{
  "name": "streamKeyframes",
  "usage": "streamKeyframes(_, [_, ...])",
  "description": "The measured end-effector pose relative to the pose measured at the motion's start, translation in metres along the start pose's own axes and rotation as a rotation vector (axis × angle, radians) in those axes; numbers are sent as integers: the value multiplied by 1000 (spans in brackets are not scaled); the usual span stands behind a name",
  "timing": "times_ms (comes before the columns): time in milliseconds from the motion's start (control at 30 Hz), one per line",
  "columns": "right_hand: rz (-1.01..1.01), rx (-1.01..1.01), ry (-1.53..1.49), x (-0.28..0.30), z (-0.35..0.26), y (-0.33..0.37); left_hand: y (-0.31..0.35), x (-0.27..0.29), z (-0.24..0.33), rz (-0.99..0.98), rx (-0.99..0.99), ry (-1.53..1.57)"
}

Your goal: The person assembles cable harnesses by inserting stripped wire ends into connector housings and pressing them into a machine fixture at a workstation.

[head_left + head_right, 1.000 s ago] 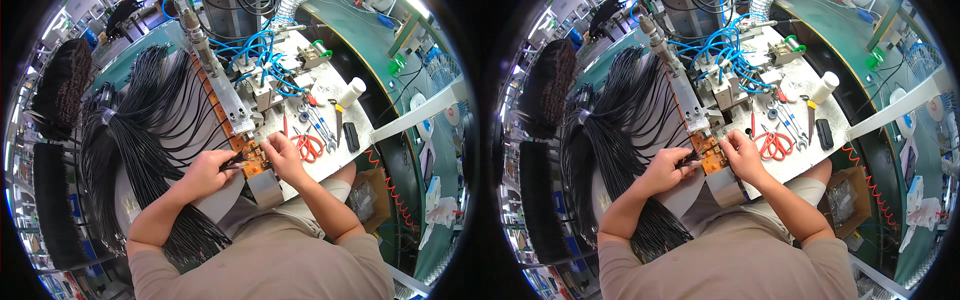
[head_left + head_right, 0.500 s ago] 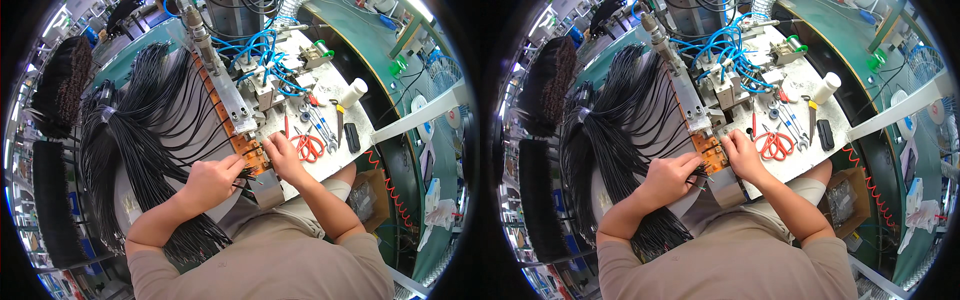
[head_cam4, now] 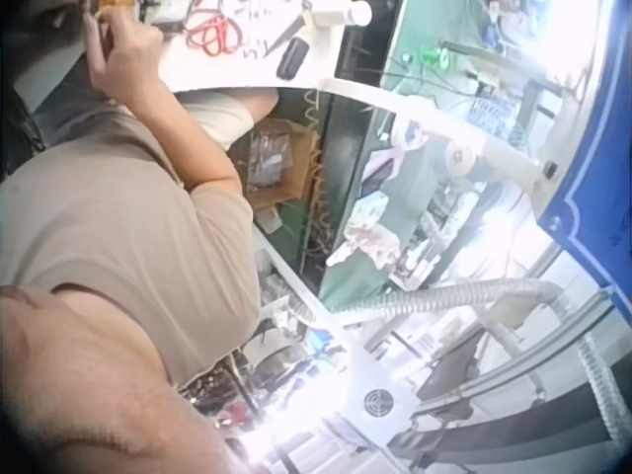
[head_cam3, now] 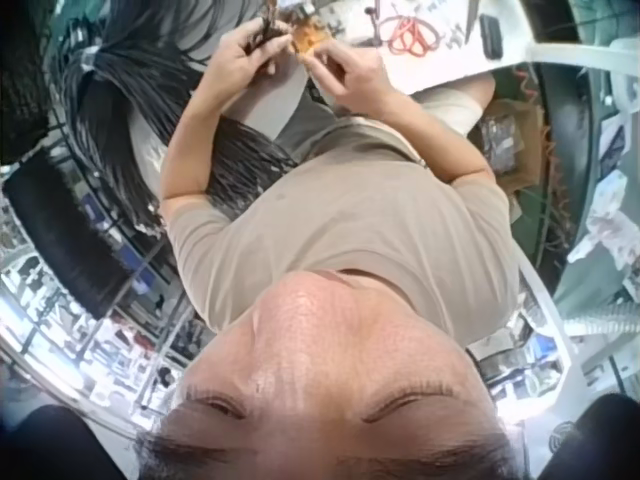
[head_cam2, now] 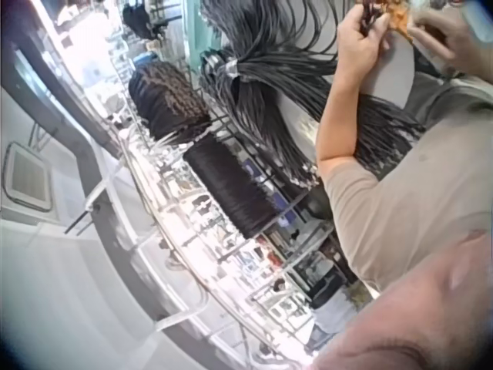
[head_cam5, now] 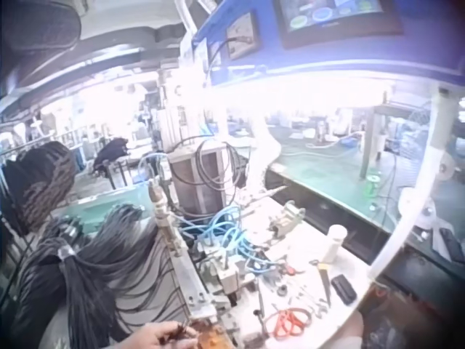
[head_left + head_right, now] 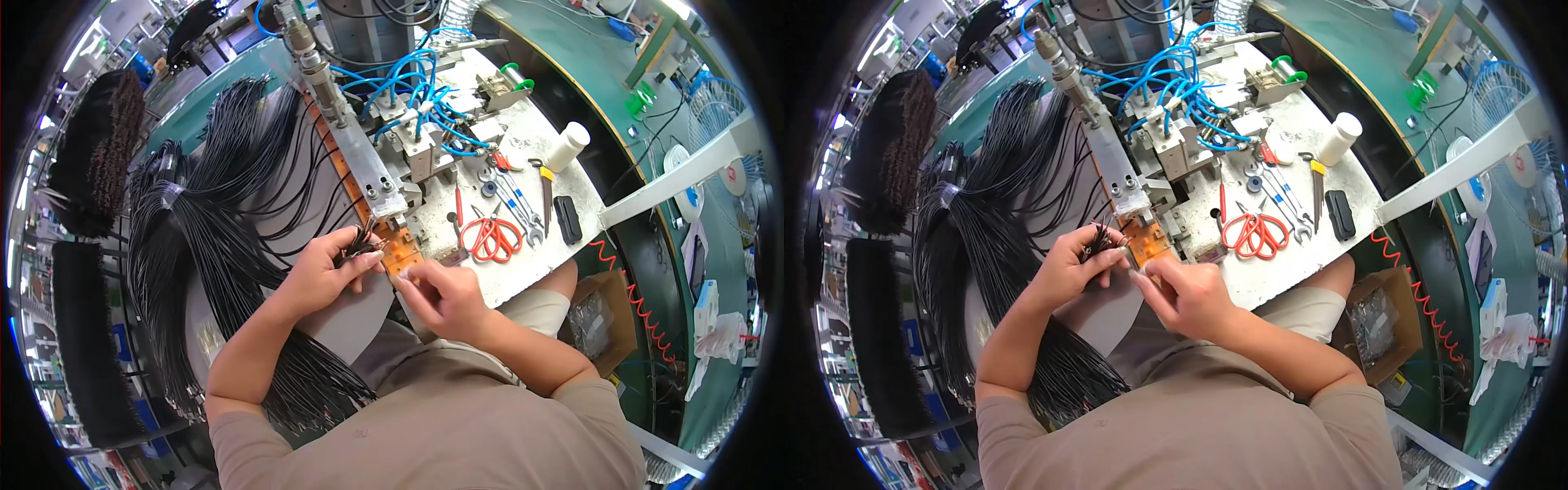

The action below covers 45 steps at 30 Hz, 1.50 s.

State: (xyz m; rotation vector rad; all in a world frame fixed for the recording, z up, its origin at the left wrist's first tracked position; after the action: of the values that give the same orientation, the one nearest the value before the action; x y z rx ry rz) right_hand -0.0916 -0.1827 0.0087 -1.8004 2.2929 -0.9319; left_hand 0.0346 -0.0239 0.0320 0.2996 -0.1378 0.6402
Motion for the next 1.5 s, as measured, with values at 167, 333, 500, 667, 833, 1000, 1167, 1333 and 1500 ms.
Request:
streamKeyframes(167, [74,55,188,-6,19,-13,0,-4,-11,27,-88,-71])
streamKeyframes(333, [58,-76,94,-9,17,-12,0,-7,-6,8,-113,-172])
streamKeyframes(500, [26,-88,87,-10,16,-14,1,-5,-4,4,-103,-191])
streamKeyframes(667, [-40,-583,-348,-13,13,-18,1,-3,-5,9,-65,-162])
streamKeyframes(833, [-99,-632,-538,-14,21,-15,1,-1,-11,-28,26,152])
streamKeyframes(1000, [-141,-556,-442,-12,21,-17,1,-2,-8,-57,24,207])
streamKeyframes(1167, [-150,-511,-411,-11,20,-17,1,-1,-10,-53,28,208])
streamKeyframes(1333, [-153,-436,-362,-11,25,-14,1,-1,-5,-47,28,242])
streamKeyframes(1500, [-110,-371,-289,-10,22,-18,2,-1,-8,-46,13,249])
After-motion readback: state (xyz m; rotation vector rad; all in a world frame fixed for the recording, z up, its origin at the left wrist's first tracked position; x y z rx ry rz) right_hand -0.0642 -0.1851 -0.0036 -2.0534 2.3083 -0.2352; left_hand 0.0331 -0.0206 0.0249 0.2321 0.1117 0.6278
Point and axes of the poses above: each hand's wrist, its own y-axis away from the middle knuckle, its own x-axis out of the back of the hand, z = x × y, the point moved 3 cm from there along -y, towards the middle knuckle, and after that the axes turned 2 degrees about -y, right-handed, at the moved point
